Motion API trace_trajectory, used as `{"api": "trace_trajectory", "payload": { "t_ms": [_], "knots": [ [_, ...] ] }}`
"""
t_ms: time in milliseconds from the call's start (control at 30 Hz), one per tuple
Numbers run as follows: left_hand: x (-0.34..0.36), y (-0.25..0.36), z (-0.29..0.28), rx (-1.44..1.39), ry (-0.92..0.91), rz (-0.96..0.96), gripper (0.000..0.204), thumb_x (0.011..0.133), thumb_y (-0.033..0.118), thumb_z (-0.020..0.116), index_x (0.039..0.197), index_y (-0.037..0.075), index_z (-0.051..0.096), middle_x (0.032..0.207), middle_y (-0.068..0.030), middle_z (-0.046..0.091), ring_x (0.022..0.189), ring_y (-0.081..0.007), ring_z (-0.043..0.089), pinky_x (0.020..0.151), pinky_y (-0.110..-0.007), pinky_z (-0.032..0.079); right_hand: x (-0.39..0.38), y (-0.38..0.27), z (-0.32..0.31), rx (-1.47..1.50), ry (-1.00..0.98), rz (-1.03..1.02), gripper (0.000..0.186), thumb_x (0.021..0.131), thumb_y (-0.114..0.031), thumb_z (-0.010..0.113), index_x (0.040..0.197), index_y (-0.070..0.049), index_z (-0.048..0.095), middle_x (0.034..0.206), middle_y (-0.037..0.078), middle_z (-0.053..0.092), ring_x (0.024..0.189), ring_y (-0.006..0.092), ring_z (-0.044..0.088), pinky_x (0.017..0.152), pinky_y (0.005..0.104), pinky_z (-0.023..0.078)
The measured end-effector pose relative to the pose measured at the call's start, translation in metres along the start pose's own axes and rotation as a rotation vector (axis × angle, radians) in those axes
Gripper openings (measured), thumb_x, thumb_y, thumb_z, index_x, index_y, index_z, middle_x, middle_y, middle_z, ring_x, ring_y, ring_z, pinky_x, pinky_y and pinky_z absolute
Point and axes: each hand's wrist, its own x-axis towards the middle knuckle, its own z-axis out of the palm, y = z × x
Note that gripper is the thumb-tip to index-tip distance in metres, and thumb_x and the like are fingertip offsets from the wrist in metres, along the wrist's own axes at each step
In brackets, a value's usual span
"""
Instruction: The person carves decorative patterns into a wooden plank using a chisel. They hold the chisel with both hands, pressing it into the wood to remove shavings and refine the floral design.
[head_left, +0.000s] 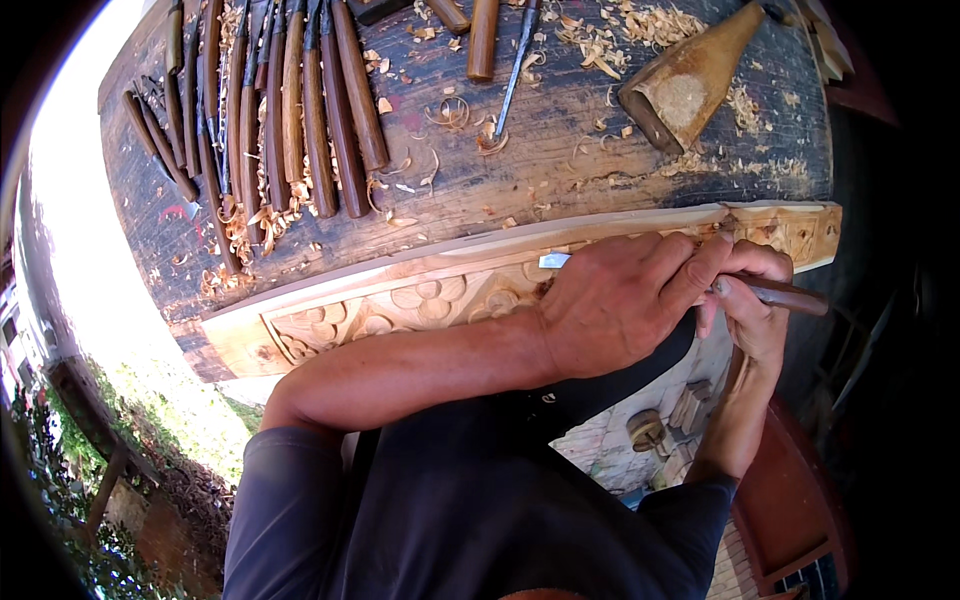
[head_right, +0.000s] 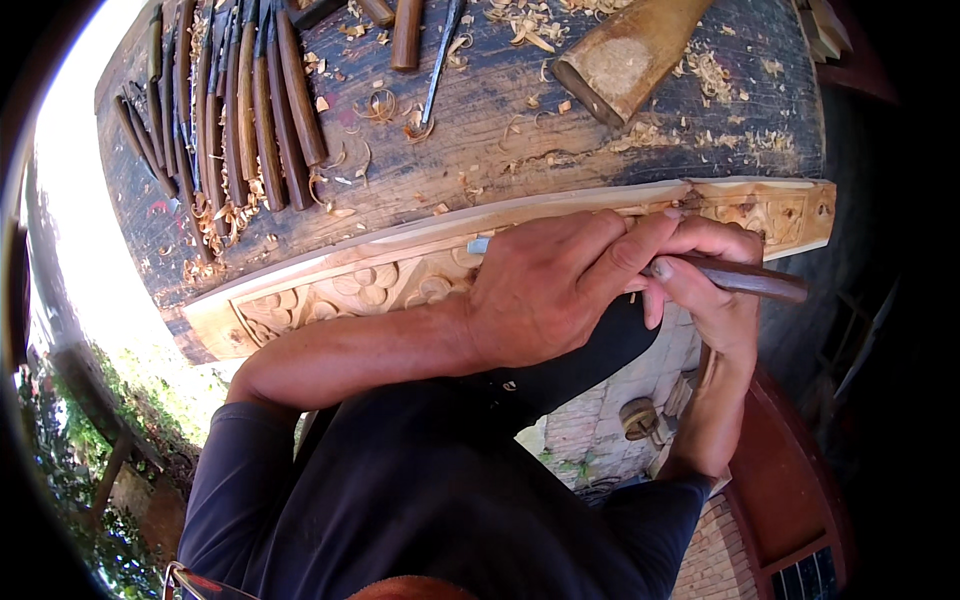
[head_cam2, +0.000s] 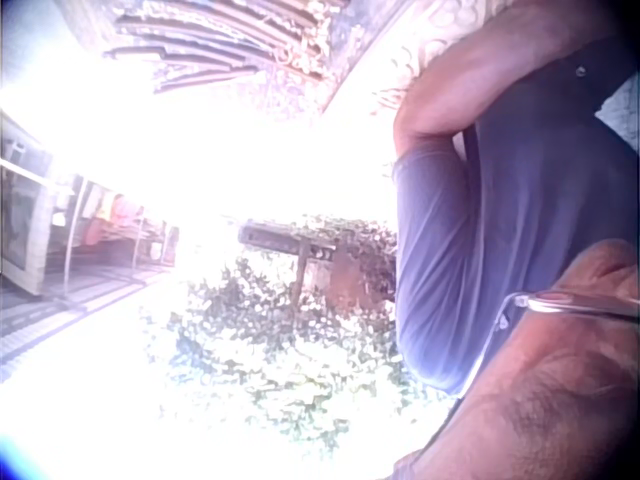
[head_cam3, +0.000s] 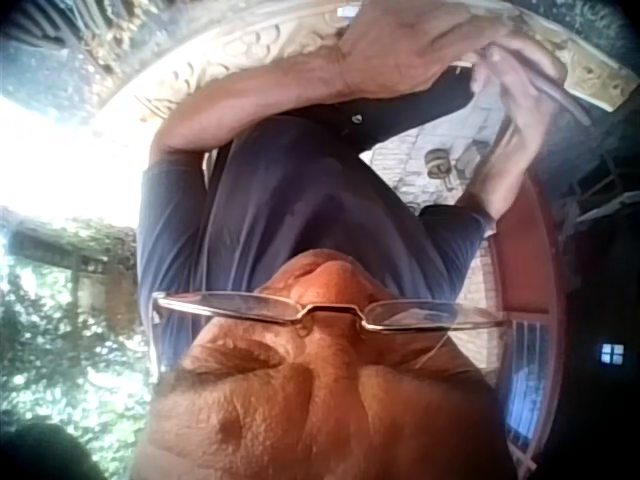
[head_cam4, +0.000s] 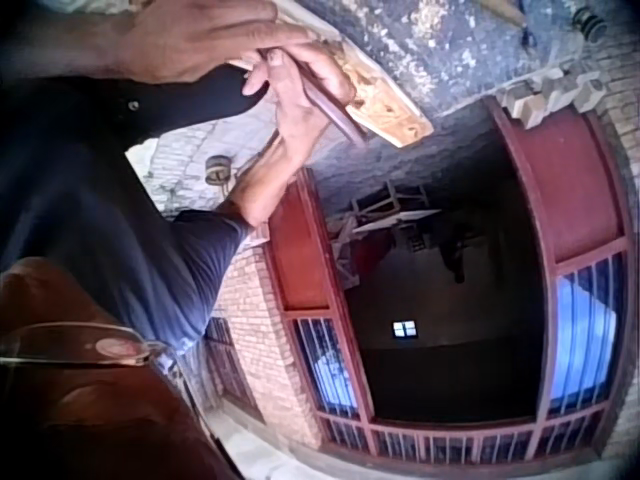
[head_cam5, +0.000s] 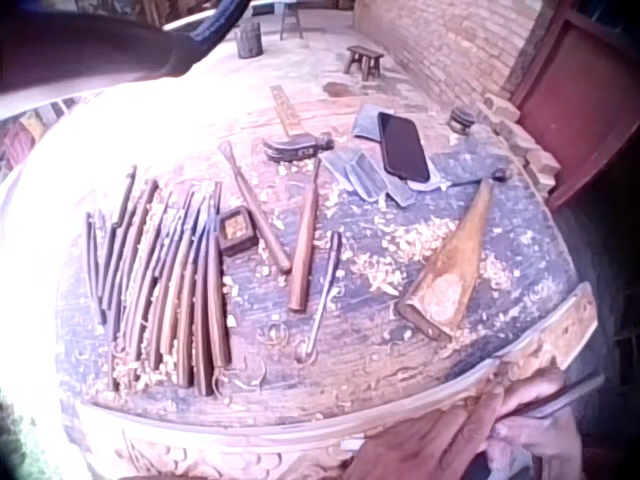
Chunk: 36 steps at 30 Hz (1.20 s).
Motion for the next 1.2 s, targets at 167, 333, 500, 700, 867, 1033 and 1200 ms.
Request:
{"api": "trace_trajectory", "payload": {
  "t_ms": [167,333,500,700,867,1033,1200],
  "knots": [
    [-0.004,-0.004,0.002,0.019,0.082,-0.014,0.069,0.088,0.012,0.073,0.155,0.001,0.059,0.091,-0.0060,0.062,0.073,-0.0229,0.068,0.061,-0.037,0.055,0.012,0.004,0.005,0.000,-0.044,0.039,0.017,0.092,-0.006,0.078,0.101,0.009,0.077,0.085,0.017,0.078,0.055,0.0186,0.069,0.051,0.0284,0.052],
    [-0.001,0.001,-0.005,0.012,0.040,0.021,0.069,0.090,0.018,0.076,0.155,0.002,0.060,0.088,-0.0043,0.061,0.072,-0.0216,0.067,0.061,-0.036,0.054,0.002,-0.009,0.004,-0.095,-0.024,-0.066,0.014,0.092,-0.005,0.078,0.098,0.008,0.077,0.083,0.014,0.077,0.057,0.0159,0.068,0.054,0.0275,0.052],
    [0.003,0.002,-0.001,-0.067,0.019,0.076,0.069,0.091,0.028,0.080,0.153,0.003,0.063,0.085,-0.0035,0.059,0.072,-0.0209,0.066,0.062,-0.035,0.054,-0.010,-0.018,0.001,-0.263,0.013,-0.129,0.013,0.091,-0.003,0.078,0.097,0.008,0.076,0.079,0.012,0.076,0.058,0.0146,0.070,0.056,0.0272,0.053],
    [0.000,-0.002,0.002,-0.032,0.032,0.066,0.069,0.090,0.030,0.083,0.151,0.004,0.063,0.089,-0.0040,0.062,0.074,-0.0213,0.068,0.063,-0.035,0.055,-0.004,-0.029,0.011,-0.205,-0.001,-0.082,0.012,0.092,-0.001,0.075,0.098,0.009,0.076,0.077,0.012,0.075,0.056,0.0159,0.070,0.053,0.0275,0.052],
    [0.001,0.000,0.002,-0.009,0.018,0.024,0.069,0.091,0.028,0.082,0.152,0.004,0.062,0.090,-0.0048,0.062,0.074,-0.0221,0.068,0.062,-0.035,0.055,-0.003,-0.021,0.007,-0.140,0.001,-0.067,0.012,0.093,0.001,0.074,0.100,0.010,0.076,0.077,0.013,0.075,0.054,0.0182,0.069,0.051,0.0292,0.052],
    [0.000,0.001,0.001,-0.016,0.029,-0.002,0.068,0.092,0.024,0.080,0.153,0.004,0.060,0.091,-0.0055,0.062,0.074,-0.0234,0.069,0.062,-0.036,0.055,0.000,-0.012,0.004,-0.063,-0.003,-0.017,0.013,0.094,-0.001,0.074,0.101,0.010,0.076,0.081,0.015,0.075,0.053,0.0188,0.068,0.050,0.0302,0.052],
    [0.001,0.000,0.002,-0.027,0.041,0.007,0.068,0.089,0.017,0.078,0.152,0.003,0.060,0.092,-0.0061,0.063,0.076,-0.0243,0.070,0.062,-0.037,0.056,0.003,-0.012,0.002,-0.071,-0.022,0.005,0.017,0.095,-0.005,0.074,0.101,0.010,0.075,0.082,0.016,0.075,0.054,0.0192,0.068,0.050,0.0306,0.052]
  ]
}}
